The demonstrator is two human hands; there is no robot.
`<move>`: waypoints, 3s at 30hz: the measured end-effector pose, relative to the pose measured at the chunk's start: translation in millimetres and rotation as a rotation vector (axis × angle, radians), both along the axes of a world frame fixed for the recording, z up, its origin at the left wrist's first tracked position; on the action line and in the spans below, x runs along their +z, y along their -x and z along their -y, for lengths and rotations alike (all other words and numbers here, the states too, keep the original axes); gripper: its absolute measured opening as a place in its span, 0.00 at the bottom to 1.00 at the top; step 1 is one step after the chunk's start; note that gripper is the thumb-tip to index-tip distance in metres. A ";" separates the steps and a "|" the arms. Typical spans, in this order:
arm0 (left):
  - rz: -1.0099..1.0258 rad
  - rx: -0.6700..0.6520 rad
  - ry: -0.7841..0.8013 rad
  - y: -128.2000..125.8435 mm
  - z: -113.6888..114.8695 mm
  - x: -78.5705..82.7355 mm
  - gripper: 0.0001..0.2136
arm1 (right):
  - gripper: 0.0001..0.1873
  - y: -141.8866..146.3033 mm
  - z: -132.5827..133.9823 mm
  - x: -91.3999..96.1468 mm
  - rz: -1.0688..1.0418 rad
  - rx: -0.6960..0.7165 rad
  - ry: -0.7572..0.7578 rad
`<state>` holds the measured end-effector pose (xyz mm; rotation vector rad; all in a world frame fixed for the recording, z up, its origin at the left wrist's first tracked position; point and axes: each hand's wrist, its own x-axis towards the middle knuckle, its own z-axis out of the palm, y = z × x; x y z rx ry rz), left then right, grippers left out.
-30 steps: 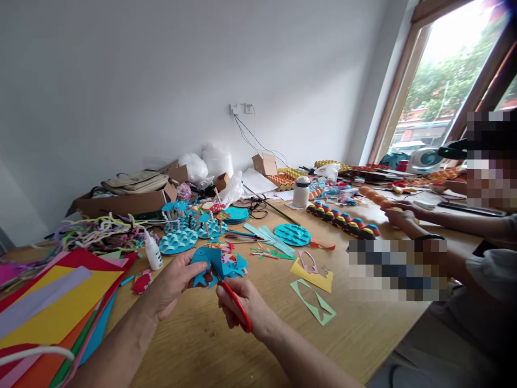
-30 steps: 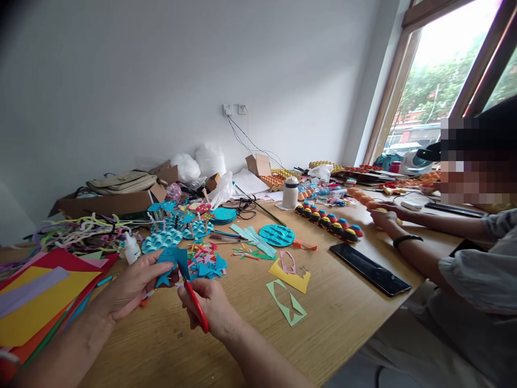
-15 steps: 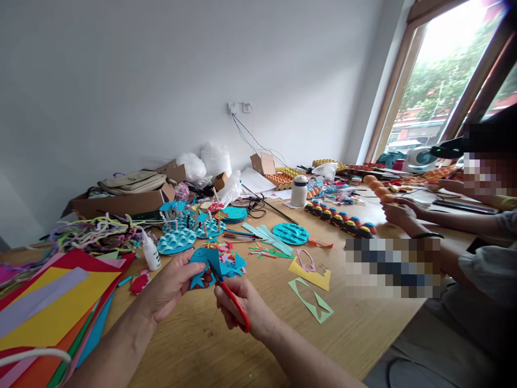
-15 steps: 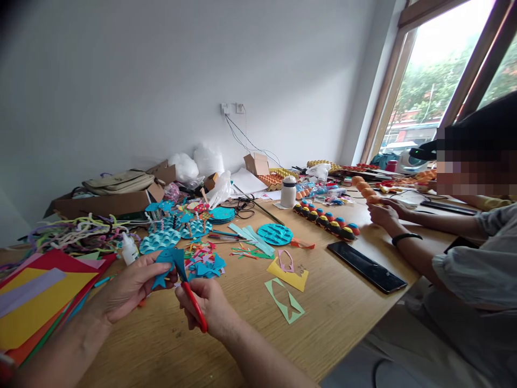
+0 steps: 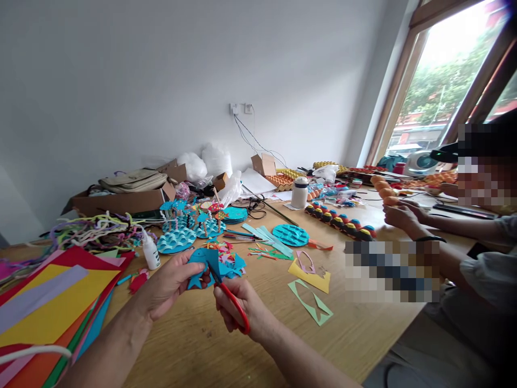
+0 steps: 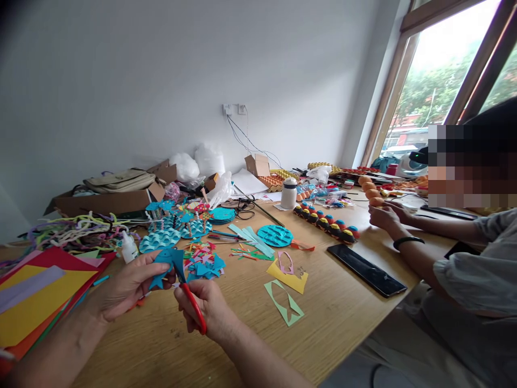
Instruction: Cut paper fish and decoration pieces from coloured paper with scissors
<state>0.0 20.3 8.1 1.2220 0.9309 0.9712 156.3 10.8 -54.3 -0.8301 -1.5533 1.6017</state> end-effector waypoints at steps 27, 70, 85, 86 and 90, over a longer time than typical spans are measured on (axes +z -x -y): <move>-0.081 0.009 -0.022 4.0 1.3 -3.0 0.06 | 0.26 -0.9 -1.3 -3.8 -0.106 0.037 0.014; 0.069 0.052 0.122 -5.9 0.8 -10.9 0.03 | 0.23 0.9 -0.2 -5.9 -0.196 0.068 0.005; -0.040 0.057 0.111 -0.2 2.7 -5.5 0.05 | 0.25 0.4 -4.3 -9.5 -0.076 0.037 0.043; -0.044 0.058 0.106 -0.1 2.6 -5.7 0.05 | 0.25 0.5 -4.3 -9.2 -0.060 0.026 0.041; -0.041 0.074 0.113 0.6 2.3 -6.6 0.05 | 0.26 1.4 -3.1 -7.7 -0.015 -0.011 0.038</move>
